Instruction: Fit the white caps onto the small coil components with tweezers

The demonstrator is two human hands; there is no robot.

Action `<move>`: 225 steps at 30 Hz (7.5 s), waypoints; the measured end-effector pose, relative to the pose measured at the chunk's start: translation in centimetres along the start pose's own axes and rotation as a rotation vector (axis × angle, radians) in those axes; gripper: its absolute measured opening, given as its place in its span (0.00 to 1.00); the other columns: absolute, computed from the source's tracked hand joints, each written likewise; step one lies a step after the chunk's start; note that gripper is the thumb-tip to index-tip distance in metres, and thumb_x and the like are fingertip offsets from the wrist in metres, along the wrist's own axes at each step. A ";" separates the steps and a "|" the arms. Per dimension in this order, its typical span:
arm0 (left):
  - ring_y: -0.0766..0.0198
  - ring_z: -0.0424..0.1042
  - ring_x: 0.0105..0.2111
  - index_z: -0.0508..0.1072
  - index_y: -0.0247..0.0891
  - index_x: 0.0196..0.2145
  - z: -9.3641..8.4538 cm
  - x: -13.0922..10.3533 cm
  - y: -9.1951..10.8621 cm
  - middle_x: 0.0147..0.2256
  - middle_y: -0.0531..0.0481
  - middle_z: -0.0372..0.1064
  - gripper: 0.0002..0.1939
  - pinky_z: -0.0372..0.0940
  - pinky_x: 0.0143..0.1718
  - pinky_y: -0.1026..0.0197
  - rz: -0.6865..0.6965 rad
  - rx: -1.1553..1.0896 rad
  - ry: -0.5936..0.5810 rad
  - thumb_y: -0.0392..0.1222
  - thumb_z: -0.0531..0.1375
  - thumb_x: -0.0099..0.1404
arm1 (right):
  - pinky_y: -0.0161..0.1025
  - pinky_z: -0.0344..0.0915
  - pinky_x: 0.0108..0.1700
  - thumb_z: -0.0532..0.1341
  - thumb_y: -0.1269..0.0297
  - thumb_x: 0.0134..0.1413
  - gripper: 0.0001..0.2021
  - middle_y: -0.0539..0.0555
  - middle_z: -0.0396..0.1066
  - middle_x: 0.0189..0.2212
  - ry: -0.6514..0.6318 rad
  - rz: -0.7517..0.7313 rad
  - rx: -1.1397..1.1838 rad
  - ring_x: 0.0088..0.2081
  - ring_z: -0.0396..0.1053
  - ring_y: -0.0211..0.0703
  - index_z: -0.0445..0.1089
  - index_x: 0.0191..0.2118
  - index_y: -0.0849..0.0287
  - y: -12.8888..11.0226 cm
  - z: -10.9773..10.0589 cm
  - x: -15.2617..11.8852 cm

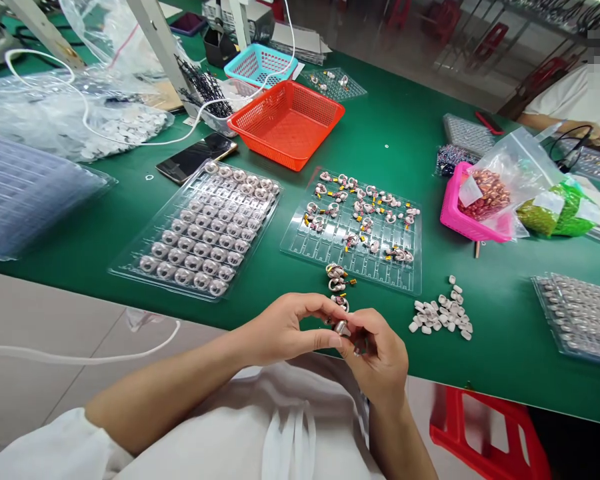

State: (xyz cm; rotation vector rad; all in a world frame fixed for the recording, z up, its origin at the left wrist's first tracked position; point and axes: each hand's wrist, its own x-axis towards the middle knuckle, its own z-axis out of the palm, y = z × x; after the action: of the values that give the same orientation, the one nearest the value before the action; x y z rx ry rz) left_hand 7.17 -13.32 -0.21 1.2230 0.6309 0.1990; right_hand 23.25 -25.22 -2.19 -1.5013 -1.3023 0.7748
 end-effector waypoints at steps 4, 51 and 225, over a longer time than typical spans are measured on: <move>0.59 0.75 0.39 0.80 0.33 0.42 -0.2 -0.2 0.0 0.39 0.45 0.79 0.11 0.68 0.44 0.60 0.025 0.052 0.041 0.42 0.67 0.63 | 0.31 0.62 0.26 0.65 0.76 0.59 0.14 0.49 0.72 0.36 -0.044 0.016 0.038 0.29 0.67 0.35 0.69 0.47 0.50 -0.5 0.1 -0.2; 0.60 0.76 0.38 0.78 0.38 0.45 1.6 2.0 -1.2 0.39 0.45 0.78 0.11 0.71 0.44 0.60 0.232 0.226 0.069 0.38 0.65 0.65 | 0.32 0.45 0.20 0.68 0.49 0.53 0.18 0.47 0.56 0.26 0.058 0.608 0.970 0.19 0.46 0.30 0.67 0.29 0.58 2.0 -0.7 -0.4; 0.65 0.74 0.33 0.80 0.33 0.40 1.5 1.4 -0.9 0.35 0.48 0.79 0.11 0.69 0.40 0.61 -0.207 -0.368 0.213 0.41 0.68 0.61 | 0.29 0.64 0.29 0.63 0.58 0.65 0.08 0.49 0.72 0.31 0.189 0.619 0.480 0.29 0.66 0.33 0.77 0.41 0.55 1.1 0.8 -1.9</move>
State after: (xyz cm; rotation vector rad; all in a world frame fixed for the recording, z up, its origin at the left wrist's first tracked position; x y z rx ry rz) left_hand 8.96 -14.16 -1.22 0.7821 0.8592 0.2608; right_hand 22.44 -26.81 -3.73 -1.5301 -0.4450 1.2021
